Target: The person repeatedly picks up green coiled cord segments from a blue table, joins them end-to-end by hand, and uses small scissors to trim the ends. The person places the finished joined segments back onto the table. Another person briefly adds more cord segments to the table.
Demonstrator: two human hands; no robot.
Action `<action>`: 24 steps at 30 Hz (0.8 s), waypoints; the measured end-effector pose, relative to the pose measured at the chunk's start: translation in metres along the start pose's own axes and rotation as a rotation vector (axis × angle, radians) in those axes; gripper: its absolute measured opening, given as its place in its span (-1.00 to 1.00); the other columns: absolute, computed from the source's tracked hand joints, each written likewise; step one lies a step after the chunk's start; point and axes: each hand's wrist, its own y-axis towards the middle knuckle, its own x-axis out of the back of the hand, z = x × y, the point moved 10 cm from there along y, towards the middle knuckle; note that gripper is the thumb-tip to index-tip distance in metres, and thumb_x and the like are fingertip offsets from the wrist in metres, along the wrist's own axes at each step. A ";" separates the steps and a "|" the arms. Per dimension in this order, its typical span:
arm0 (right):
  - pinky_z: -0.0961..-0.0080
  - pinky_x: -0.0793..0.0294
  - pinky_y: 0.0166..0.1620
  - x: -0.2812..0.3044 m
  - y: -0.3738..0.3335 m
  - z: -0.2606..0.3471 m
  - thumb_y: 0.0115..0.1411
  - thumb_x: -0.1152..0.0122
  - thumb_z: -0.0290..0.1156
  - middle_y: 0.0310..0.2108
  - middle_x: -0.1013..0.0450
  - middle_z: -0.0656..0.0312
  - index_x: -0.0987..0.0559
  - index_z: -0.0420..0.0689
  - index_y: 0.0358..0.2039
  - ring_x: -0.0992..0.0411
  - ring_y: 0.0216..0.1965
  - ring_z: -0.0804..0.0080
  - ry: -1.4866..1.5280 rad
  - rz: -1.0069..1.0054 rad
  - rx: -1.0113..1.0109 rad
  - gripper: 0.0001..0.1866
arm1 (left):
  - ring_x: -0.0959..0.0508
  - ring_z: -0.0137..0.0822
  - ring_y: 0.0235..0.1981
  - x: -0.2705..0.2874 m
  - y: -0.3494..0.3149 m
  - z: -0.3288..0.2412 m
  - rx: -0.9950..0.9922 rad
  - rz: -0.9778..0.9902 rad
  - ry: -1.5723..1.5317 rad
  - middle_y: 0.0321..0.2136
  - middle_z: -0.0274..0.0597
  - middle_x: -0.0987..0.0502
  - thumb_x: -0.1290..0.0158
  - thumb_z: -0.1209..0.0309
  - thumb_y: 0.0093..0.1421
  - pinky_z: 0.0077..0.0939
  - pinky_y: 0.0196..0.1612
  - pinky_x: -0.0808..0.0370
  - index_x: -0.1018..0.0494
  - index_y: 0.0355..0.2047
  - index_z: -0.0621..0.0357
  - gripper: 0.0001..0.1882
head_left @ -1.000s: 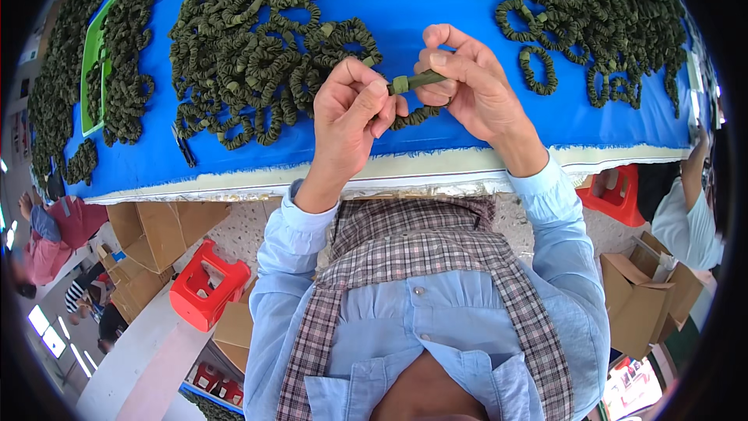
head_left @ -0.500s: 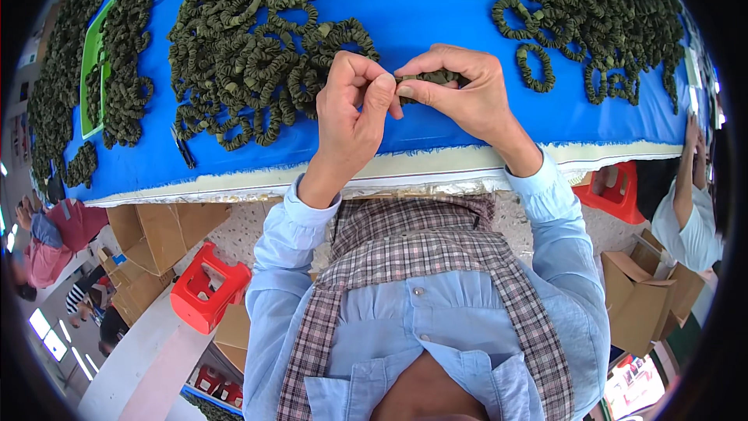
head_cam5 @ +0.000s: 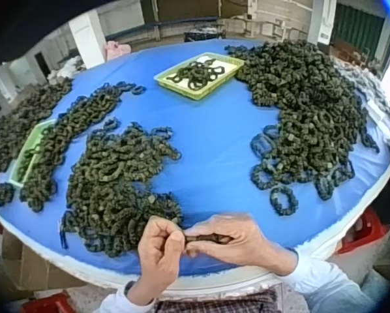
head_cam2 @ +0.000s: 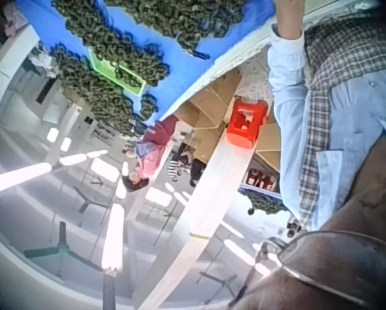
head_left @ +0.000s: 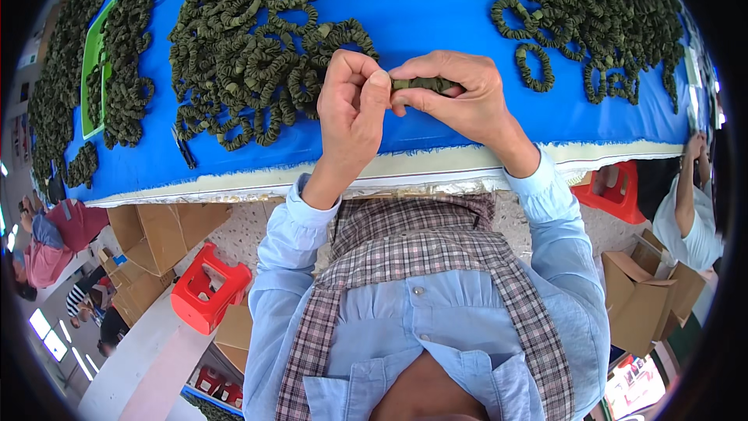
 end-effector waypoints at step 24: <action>0.72 -0.24 -0.48 0.001 -0.004 -0.021 0.07 -0.29 -0.53 -0.55 -0.40 0.38 -0.48 -0.23 -0.17 -0.28 -0.56 0.75 0.261 0.136 -0.310 -0.71 | -0.34 -0.62 -0.61 -0.009 0.007 0.011 0.236 0.216 0.051 -0.62 -0.41 -0.38 0.02 0.26 0.34 -0.71 -0.54 -0.27 -0.34 -0.39 0.19 -0.75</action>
